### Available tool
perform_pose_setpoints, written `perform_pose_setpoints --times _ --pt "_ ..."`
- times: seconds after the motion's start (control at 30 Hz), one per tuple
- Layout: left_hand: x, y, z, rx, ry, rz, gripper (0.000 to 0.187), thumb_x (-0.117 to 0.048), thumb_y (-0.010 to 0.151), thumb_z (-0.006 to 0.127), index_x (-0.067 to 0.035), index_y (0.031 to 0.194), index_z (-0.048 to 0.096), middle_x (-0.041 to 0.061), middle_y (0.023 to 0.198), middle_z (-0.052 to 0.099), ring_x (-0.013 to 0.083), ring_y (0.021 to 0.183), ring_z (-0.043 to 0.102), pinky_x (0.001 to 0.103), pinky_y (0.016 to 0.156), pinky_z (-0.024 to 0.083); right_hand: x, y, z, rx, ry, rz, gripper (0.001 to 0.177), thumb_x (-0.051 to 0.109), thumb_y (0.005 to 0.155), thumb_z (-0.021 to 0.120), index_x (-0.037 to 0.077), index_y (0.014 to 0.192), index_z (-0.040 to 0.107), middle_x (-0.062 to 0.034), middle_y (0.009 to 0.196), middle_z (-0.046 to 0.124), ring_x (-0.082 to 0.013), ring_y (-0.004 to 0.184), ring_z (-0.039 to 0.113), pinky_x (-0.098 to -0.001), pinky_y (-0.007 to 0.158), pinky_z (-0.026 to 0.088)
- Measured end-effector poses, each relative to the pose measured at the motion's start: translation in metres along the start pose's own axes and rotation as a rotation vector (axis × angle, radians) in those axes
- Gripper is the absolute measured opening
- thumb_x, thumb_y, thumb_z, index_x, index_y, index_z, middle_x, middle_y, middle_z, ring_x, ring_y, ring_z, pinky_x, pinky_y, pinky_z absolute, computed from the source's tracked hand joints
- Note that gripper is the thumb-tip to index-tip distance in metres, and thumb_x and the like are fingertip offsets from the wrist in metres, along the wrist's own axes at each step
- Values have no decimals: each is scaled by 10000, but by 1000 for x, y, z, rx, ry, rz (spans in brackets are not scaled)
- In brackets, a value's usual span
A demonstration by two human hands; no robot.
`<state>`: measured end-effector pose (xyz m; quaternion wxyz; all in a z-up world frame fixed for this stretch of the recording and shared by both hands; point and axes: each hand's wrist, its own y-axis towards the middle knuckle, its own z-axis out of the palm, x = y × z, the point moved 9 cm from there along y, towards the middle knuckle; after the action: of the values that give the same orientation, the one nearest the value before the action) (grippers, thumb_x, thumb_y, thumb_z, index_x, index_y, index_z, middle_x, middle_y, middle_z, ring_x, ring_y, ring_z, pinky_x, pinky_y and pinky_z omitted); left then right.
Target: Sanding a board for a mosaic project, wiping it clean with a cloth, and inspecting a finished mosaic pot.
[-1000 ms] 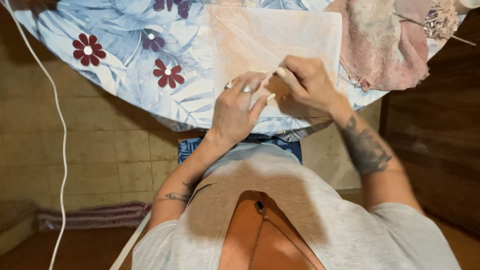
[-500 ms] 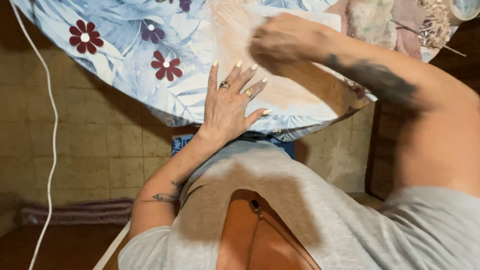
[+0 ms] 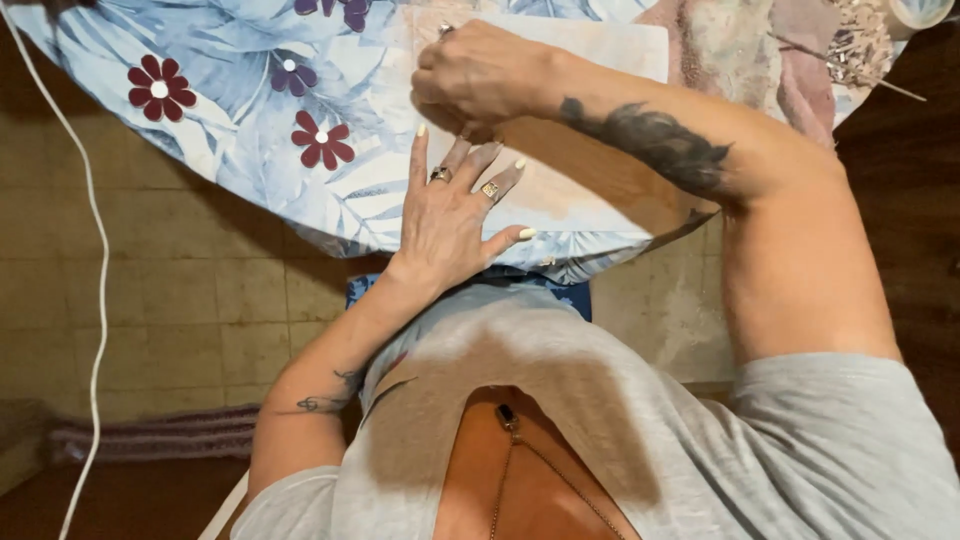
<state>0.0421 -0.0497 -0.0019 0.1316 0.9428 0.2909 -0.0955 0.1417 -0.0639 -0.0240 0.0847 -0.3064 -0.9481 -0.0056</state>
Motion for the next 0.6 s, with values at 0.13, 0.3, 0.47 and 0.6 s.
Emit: perform_pose_setpoints --times 0.13,0.3,0.47,0.6 --pt "0 -1 -5 -54 -59 13 551 -546 714 580 -197 1139 549 77 1257 424 319 1195 355 552 990 105 -1 -60 -12 94 -38 32 243 184 837 472 94 612 492 -52 533 455 -239 443 465 -347 409 368" --pt "-2 0 -10 -57 -14 30 573 -584 714 547 -207 1146 540 75 1251 439 321 1164 386 547 987 130 -24 -167 -11 527 -103 487 179 66 748 416 180 810 540 -12 753 564 -188 546 554 -319 442 419" --pt "0 4 -20 -110 -164 4 486 -400 776 545 -131 1178 494 79 1210 486 308 1172 409 544 1002 106 -12 -133 -20 107 220 528 327 236 951 347 57 707 472 -8 544 443 -131 432 430 -201 399 365" --pt "15 8 -40 -411 -726 -138 421 -107 797 587 -63 1194 454 91 1081 588 252 1020 564 405 950 344 2 -134 -15 -470 802 546 219 213 901 435 93 734 509 -38 506 428 -148 504 425 -284 510 388"
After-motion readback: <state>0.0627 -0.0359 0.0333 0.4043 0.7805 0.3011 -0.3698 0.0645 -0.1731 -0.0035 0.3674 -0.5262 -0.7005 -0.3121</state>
